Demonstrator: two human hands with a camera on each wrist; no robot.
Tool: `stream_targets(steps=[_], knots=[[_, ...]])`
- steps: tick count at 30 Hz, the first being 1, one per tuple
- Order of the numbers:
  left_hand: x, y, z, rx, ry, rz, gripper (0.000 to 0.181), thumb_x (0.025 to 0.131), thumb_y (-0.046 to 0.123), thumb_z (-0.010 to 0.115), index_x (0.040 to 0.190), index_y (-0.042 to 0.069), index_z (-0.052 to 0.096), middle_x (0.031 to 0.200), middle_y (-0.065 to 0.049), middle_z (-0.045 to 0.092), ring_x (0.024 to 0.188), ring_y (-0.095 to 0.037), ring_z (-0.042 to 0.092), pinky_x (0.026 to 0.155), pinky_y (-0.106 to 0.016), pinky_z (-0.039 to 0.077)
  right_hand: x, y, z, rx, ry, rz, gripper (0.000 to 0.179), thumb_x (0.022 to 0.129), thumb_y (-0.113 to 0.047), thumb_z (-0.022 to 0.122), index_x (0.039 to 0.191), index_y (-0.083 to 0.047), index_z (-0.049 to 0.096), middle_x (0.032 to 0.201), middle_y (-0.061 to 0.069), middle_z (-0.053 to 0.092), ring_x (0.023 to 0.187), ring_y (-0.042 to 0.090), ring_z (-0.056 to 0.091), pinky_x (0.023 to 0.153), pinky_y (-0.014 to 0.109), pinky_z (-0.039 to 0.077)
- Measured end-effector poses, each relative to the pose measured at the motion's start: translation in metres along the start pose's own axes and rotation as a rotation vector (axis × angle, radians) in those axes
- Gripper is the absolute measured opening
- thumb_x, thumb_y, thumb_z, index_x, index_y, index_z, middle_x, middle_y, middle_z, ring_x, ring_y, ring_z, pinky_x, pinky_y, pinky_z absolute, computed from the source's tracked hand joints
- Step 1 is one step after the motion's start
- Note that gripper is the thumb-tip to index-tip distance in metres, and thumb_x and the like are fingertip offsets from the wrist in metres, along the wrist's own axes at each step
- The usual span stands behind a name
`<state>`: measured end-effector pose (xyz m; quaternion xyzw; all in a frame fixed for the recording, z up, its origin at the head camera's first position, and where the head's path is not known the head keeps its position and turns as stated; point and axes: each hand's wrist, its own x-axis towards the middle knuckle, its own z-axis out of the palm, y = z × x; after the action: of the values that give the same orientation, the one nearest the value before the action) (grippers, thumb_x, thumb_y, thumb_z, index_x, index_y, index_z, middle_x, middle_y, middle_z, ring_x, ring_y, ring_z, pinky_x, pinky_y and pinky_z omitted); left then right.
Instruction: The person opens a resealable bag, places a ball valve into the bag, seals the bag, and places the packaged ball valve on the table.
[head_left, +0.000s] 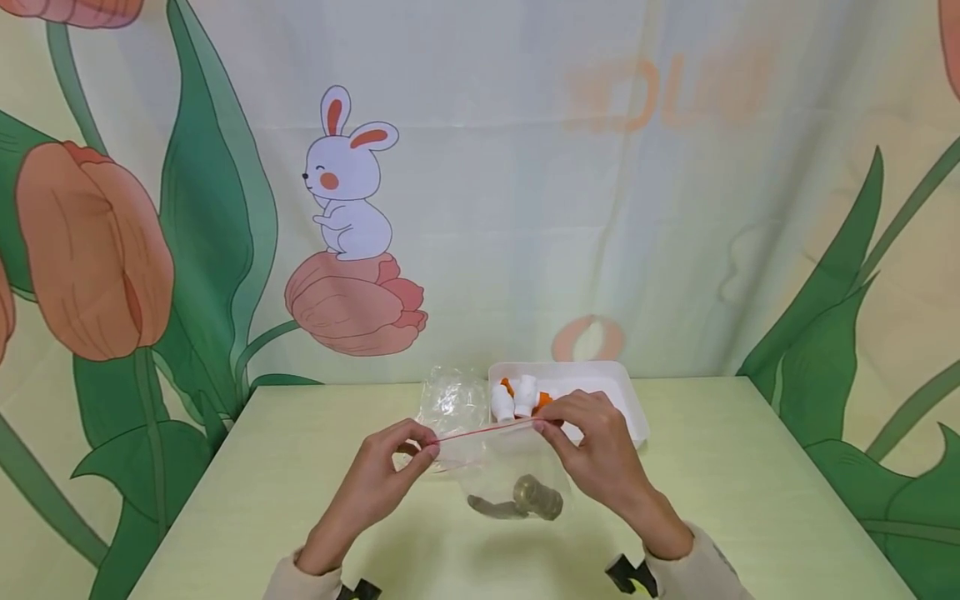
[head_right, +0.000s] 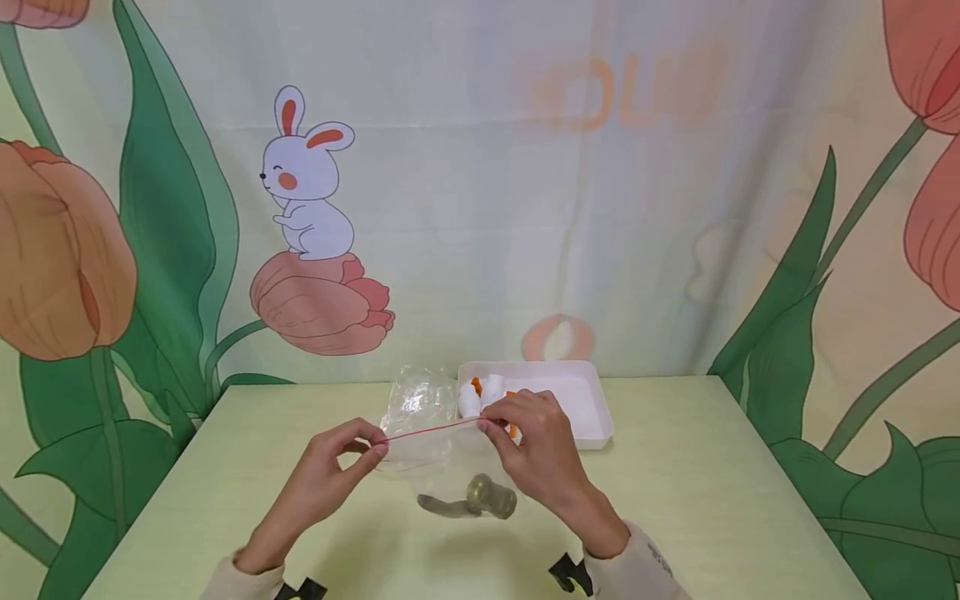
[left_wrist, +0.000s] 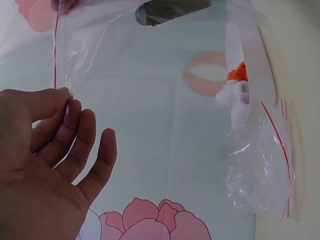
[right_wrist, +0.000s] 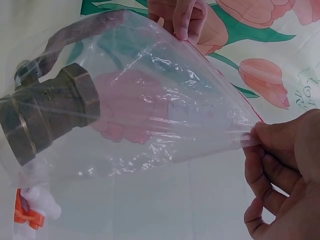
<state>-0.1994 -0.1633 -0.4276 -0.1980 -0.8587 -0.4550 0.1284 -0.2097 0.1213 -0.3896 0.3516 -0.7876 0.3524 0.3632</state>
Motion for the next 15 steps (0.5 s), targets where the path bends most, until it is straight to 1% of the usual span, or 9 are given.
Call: stream_targets(steps=[2,4,7,10,13,15], knots=[[-0.0006,-0.0007,0.0002,0.012,0.006,0.039,0.003,0.093,0.014,0.067,0.094,0.012,0.067,0.087,0.008,0.065,0.083,-0.008,0.061,0.077,-0.025,0.055,-0.0002,0.0004,-0.0005,-0.001,-0.001,0.002,0.005,0.084,-0.015,0.076,0.084,-0.011,0.075,0.079,-0.007,0.072,0.072,0.007,0.063,0.073,0.029,0.043],[-0.0006,-0.0010,0.0008,0.030,0.015,0.080,0.007,0.094,0.017,0.066,0.094,0.010,0.067,0.086,0.008,0.064,0.083,-0.006,0.061,0.077,-0.025,0.056,-0.0005,0.0007,-0.0006,-0.002,-0.004,0.007,0.006,0.085,-0.016,0.076,0.084,-0.011,0.075,0.079,-0.007,0.072,0.072,0.007,0.062,0.074,0.029,0.043],[-0.0002,-0.0007,0.0018,0.039,0.039,0.118,0.008,0.095,0.016,0.064,0.094,0.008,0.065,0.085,0.006,0.064,0.081,-0.005,0.060,0.078,-0.027,0.057,-0.0012,0.0007,-0.0004,-0.004,-0.011,0.011,0.006,0.085,-0.017,0.075,0.084,-0.011,0.075,0.079,-0.007,0.072,0.072,0.007,0.062,0.074,0.029,0.043],[0.0002,-0.0007,0.0026,0.026,0.056,0.132,0.009,0.096,0.015,0.062,0.096,0.006,0.063,0.088,0.003,0.064,0.083,-0.007,0.060,0.080,-0.030,0.058,-0.0015,0.0005,0.0001,-0.007,-0.009,0.014,0.003,0.083,-0.014,0.077,0.084,-0.012,0.074,0.078,-0.008,0.072,0.071,0.006,0.061,0.073,0.029,0.043],[-0.0006,-0.0008,0.0028,0.002,0.065,0.126,0.007,0.097,0.014,0.060,0.099,0.007,0.059,0.092,0.001,0.062,0.087,-0.011,0.061,0.083,-0.029,0.058,-0.0016,0.0004,0.0012,-0.009,-0.005,0.018,0.007,0.079,-0.010,0.079,0.083,-0.013,0.074,0.077,-0.008,0.071,0.070,0.005,0.060,0.072,0.028,0.042],[-0.0013,-0.0004,0.0025,-0.033,0.067,0.119,0.007,0.098,0.012,0.058,0.102,0.006,0.059,0.095,-0.001,0.062,0.089,-0.015,0.063,0.085,-0.029,0.058,-0.0016,0.0005,0.0022,-0.010,-0.004,0.023,0.011,0.077,-0.007,0.080,0.083,-0.014,0.074,0.077,-0.009,0.071,0.070,0.004,0.060,0.071,0.028,0.042]])
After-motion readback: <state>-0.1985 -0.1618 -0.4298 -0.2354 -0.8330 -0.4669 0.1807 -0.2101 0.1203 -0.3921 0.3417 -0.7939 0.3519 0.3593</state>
